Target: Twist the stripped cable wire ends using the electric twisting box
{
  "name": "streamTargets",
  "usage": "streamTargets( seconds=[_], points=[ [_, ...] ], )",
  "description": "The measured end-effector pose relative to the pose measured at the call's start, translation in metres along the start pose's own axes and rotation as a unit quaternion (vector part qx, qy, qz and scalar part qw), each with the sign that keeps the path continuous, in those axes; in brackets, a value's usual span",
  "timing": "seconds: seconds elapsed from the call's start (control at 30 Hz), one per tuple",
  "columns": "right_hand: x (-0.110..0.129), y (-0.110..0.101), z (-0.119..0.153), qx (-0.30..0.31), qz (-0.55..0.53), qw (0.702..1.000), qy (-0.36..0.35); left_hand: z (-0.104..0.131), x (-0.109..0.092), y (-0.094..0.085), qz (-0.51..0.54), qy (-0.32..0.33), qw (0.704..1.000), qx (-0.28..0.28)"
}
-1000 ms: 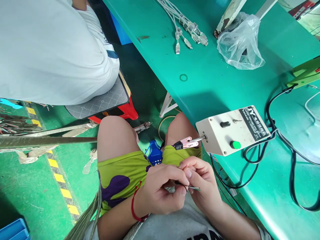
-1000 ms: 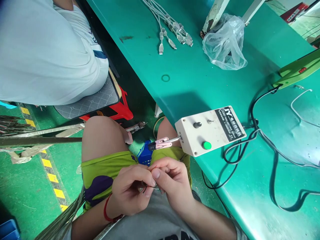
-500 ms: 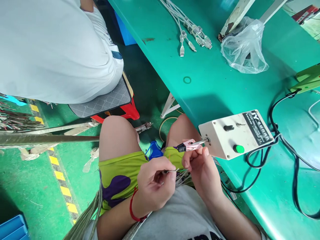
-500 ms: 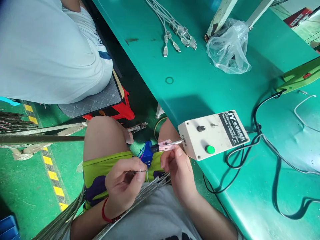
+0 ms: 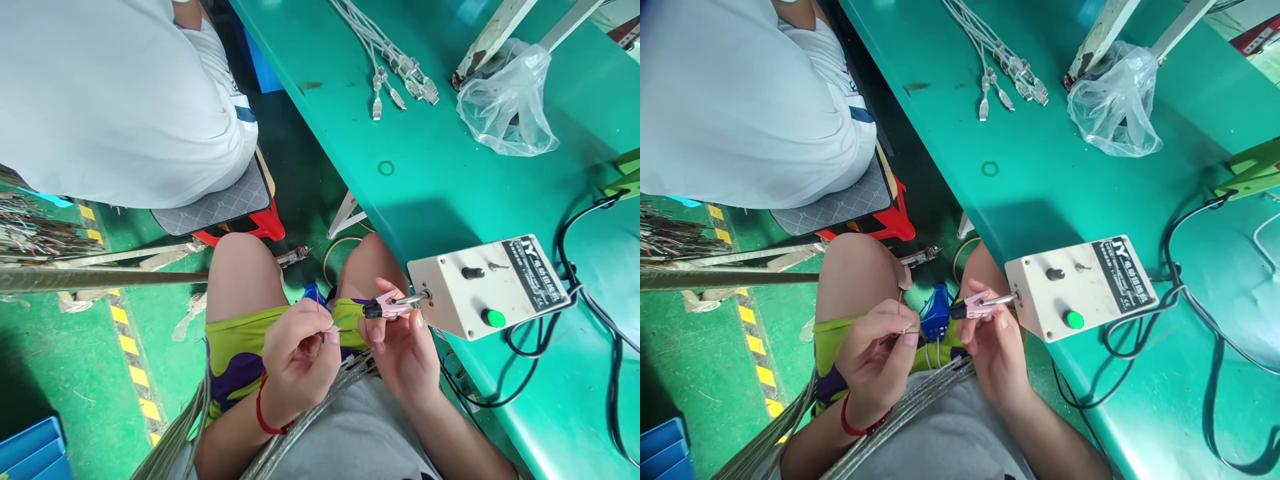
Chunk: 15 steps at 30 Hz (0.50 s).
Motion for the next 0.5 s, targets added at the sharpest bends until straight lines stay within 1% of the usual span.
streamTargets(
  seconds=[0.2,0.3,0.4,0.5],
  points=[
    [-0.005,-0.001,-0.004,0.004,0.025,0.999,-0.020,-0.007,0.007,0.007,0.033,-0.058,0.998,0.009],
    [-0.007,0.000,-0.007,0.013,0.028,0.999,-0.041,-0.010,0.007,0.009,0.043,-0.045,0.998,0.009],
    [-0.009,-0.001,-0.009,0.009,0.030,0.998,-0.050,-0.009,0.007,0.010,0.061,-0.033,0.997,0.019],
    [-0.012,-0.003,-0.010,0.008,0.022,0.999,-0.042,-0.003,0.012,0.011,0.096,-0.068,0.993,0.022]
  ],
)
Point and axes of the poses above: each hand's wrist, its own z-axis away from the middle knuckle, its own y-axis out of the palm, x = y × z, the point moved 5 cm from there along -z, towards the middle knuckle, and after that the axes turned 6 degrees about z, right-handed, at the moved point
